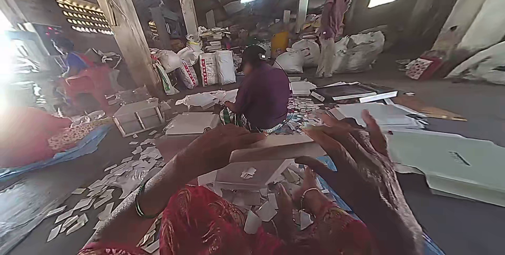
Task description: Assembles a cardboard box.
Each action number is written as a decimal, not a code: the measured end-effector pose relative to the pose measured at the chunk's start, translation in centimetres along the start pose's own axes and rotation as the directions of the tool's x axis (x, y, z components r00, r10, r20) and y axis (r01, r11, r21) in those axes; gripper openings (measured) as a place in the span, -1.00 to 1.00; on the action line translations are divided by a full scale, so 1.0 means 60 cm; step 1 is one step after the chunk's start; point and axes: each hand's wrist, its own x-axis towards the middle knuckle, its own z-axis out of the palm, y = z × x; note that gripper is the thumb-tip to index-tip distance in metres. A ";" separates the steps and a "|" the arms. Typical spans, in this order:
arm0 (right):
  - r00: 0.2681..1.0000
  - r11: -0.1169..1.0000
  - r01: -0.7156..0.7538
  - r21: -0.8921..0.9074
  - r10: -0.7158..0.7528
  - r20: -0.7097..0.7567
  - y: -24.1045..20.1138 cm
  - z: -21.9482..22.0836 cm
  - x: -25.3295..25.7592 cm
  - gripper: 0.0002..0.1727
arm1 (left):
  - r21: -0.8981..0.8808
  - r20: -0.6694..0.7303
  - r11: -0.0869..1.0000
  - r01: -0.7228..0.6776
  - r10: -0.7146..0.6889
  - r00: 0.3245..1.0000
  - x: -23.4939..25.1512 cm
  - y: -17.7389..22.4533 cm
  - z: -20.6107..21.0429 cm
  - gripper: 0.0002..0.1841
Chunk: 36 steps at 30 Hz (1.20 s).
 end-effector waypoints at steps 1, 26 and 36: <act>0.998 1.000 -0.002 -0.030 0.000 -0.056 -0.002 0.002 -0.001 -0.63 | 0.027 0.021 0.999 -0.024 0.024 0.999 0.005 0.001 -0.003 -0.49; 0.596 -0.038 -0.498 0.866 0.710 0.374 0.091 0.022 -0.132 -0.55 | -0.634 -0.510 0.739 0.227 -0.620 0.596 -0.023 -0.132 -0.032 -0.57; 0.698 0.234 -0.689 0.686 0.468 0.542 0.127 0.106 -0.104 0.19 | -0.545 -0.667 0.812 0.210 -0.571 0.479 -0.011 -0.166 -0.010 -0.54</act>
